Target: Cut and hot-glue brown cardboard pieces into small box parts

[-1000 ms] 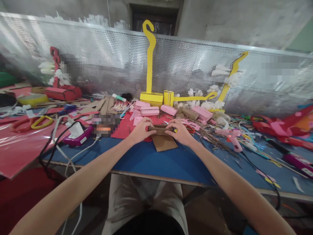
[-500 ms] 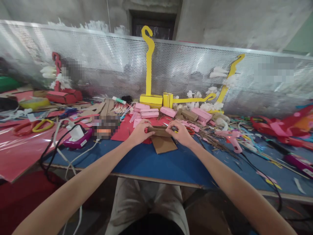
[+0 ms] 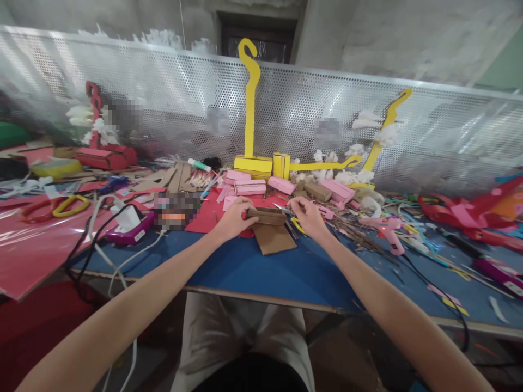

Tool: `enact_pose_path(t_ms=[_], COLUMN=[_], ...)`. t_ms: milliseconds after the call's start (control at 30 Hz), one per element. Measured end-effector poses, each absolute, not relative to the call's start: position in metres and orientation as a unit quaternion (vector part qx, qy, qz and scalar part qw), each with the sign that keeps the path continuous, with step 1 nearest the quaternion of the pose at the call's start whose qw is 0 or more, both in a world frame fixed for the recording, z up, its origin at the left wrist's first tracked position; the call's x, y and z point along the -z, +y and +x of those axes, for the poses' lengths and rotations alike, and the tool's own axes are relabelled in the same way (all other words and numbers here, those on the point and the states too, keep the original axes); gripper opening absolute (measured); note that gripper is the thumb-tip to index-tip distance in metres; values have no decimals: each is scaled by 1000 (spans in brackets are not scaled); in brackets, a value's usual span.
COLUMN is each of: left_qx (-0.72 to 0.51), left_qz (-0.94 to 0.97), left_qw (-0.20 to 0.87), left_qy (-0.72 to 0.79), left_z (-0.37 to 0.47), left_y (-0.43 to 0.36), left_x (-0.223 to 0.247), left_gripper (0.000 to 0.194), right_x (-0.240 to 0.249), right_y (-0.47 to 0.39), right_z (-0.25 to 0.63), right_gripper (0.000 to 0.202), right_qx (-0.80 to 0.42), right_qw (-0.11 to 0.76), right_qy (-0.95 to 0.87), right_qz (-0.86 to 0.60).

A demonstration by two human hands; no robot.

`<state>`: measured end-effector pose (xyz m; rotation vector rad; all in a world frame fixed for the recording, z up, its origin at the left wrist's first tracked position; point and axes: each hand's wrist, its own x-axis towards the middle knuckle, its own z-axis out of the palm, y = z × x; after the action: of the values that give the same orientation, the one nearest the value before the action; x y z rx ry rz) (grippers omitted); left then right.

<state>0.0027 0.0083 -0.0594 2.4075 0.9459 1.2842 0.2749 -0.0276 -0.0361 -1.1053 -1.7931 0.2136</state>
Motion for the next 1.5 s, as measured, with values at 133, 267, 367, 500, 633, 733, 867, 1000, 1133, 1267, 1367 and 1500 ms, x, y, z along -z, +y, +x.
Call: enact_pose_path(t_ms=[133,267,367,500,633,733,867,1000,1133,1267,1367,1500], left_qx=[-445,-454,-469,-478,-479,-464,-451,-430,-414,-419,-436,-451], left_qz=[828,828,823,824,837,853,865,875,878,875,868,855], left_qw=[126,119,110,98,80,64,44,36,39,34,37,64], left_qy=[316,307,302,288,252,231,216,219,236,239,233,249], left_z=[4,4,4,4,4,4,4,5,6,7,7,6], left_y=[5,1,-2,-6,-10,-13,-18,-23,-26,-24,-21,-15], left_x=[56,53,50,47,45,43,39,37,35,37,39,44], left_gripper=[12,11,10,10,9,11,10,11,11,11,10,10], right_x=[38,37,33,28,23,23,29,39,42,39,36,30], right_y=[-32,-36,-40,-48,-56,-60,-59,-51,-47,-48,-49,-50], right_z=[268,266,269,270,265,257,248,245,248,251,252,254], right_gripper=[33,30,28,23,21,24,30,18,15,18,22,29], right_qx=[-103,-84,-58,-19,-7,-23,-47,-40,-21,-19,-25,-34], right_qw=[487,504,519,537,538,494,419,403,427,436,443,466], right_qy=[-744,-729,-711,-694,-716,-772,-836,-848,-833,-826,-819,-791], right_qz=[-445,-455,-471,-480,-444,-400,-352,-341,-352,-356,-364,-396])
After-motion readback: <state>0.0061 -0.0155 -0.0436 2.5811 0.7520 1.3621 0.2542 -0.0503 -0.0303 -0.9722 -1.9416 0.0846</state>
